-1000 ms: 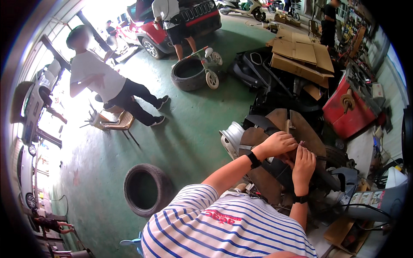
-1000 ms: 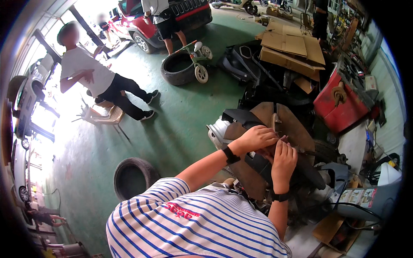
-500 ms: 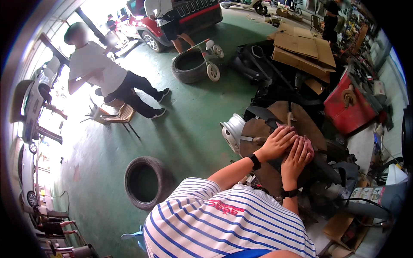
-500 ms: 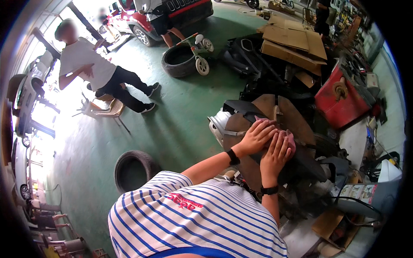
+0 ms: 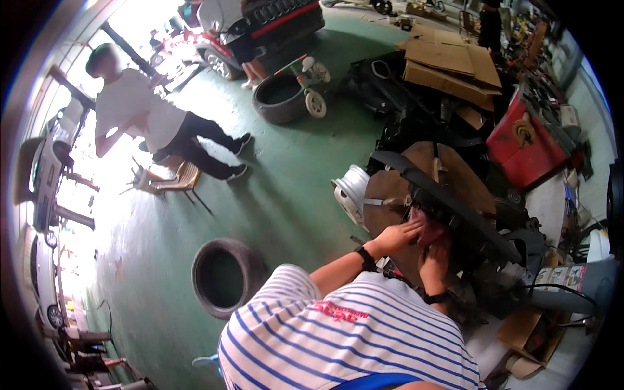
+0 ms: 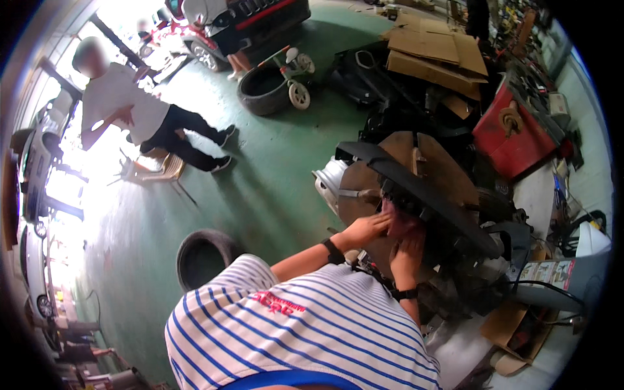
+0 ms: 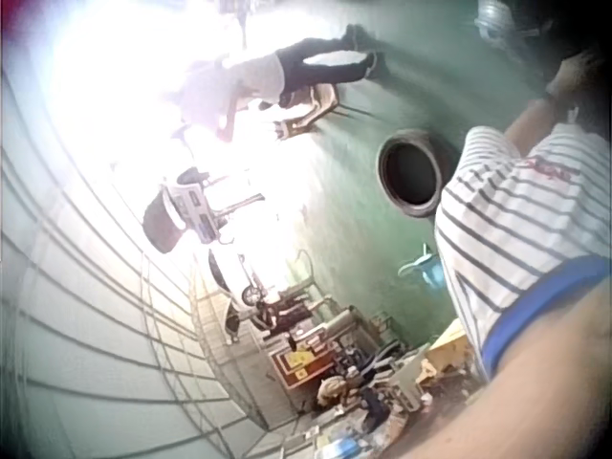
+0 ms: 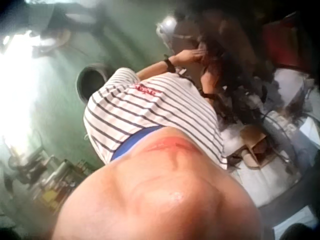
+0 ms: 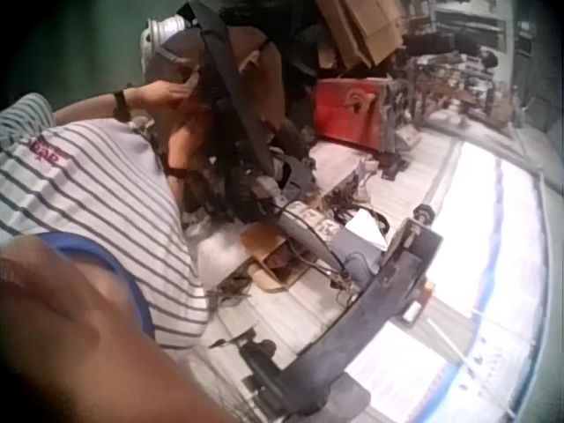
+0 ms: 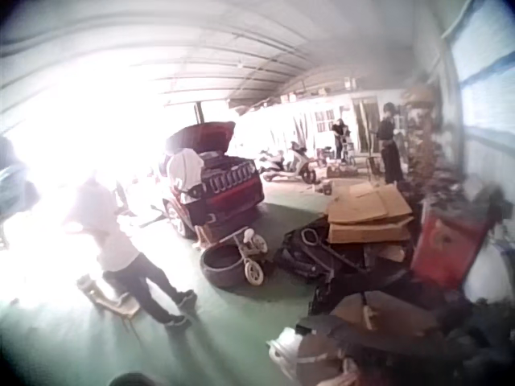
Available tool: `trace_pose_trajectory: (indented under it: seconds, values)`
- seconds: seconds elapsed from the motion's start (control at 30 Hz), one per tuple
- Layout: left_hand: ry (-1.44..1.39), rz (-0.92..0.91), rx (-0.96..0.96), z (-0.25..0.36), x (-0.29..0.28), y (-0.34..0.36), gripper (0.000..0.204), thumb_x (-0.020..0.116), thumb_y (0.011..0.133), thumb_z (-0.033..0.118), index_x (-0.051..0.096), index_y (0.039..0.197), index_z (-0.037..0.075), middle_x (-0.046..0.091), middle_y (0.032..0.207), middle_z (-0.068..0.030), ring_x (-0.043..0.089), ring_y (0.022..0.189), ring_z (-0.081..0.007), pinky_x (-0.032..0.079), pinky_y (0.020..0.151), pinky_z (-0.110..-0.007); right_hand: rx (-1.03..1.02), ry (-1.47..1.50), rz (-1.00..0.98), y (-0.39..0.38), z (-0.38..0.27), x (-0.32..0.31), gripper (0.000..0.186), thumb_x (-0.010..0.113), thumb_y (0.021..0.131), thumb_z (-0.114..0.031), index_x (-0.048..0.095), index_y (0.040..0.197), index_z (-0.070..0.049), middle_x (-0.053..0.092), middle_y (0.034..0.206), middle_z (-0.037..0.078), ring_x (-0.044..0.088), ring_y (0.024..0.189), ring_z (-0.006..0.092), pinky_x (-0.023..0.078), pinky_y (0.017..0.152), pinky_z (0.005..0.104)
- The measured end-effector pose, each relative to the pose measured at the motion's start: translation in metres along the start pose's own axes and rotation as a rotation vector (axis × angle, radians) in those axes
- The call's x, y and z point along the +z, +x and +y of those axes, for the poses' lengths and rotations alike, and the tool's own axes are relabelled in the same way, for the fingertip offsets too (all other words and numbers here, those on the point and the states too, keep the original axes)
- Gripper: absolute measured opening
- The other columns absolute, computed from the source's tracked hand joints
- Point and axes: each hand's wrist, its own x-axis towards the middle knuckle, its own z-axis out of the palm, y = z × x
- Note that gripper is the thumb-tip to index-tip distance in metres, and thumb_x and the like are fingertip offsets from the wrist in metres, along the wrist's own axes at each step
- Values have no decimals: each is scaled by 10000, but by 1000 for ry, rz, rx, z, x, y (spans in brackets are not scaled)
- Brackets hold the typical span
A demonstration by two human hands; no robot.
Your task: The person wipes a large black plastic auto part with a cloth, handling the part by hand to clean various surfaces, and then wipes a metal mechanical component mounted on a stand.
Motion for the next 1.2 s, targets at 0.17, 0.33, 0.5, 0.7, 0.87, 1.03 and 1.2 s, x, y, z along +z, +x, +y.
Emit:
trace_pose_trajectory:
  seconds: [0.17,0.33,0.5,0.7,0.87,1.03,1.2]
  values:
    - [26,-84,17,-3,7,-17,389,583,789,110,542,1172,48,544,1268,-104,421,1310,-291,458,989,-365,61,29,157,-14,-19,1,625,612,788,-141,349,1318,60,391,1336,333,370,1257,488,279,1091,521]
    - [119,72,100,13,-22,3,384,578,770,114,573,1140,10,521,1302,-147,390,1334,-329,376,1076,-416,-78,86,228,-1,-26,-37,664,628,843,-168,298,1379,42,371,1364,328,329,1285,504,242,1102,534]
    - [300,256,299,25,-57,44,363,575,749,111,614,1093,1,506,1325,-153,378,1346,-322,328,1106,-468,-117,8,384,31,-25,-79,662,646,840,-160,306,1359,71,377,1343,349,346,1267,511,232,1095,560]
    - [310,312,-8,9,-56,84,562,661,807,299,508,1291,58,498,1339,-129,376,1349,-286,212,1137,-478,13,-371,392,90,-36,-134,424,586,875,-171,497,1267,-35,498,1294,205,383,1295,404,242,1096,556]
    - [412,379,132,-22,-29,85,602,676,781,347,515,1297,82,530,1278,-90,468,1231,-261,261,1108,-486,32,-386,441,92,-37,-132,337,546,917,-244,552,1232,-123,552,1177,88,472,1171,282,277,1081,525]
    - [422,406,128,-21,-22,83,617,677,774,342,509,1312,91,519,1309,-90,458,1255,-264,256,1110,-484,5,-440,530,91,-32,-122,370,561,919,-277,534,1267,-151,543,1206,54,462,1178,259,288,1071,493]
    - [491,391,74,-24,-8,72,624,660,756,254,495,1332,80,443,1419,-119,368,1355,-297,214,1127,-502,33,-476,631,90,-22,-92,397,534,924,-316,536,1295,-176,505,1325,50,373,1302,276,95,1140,498]
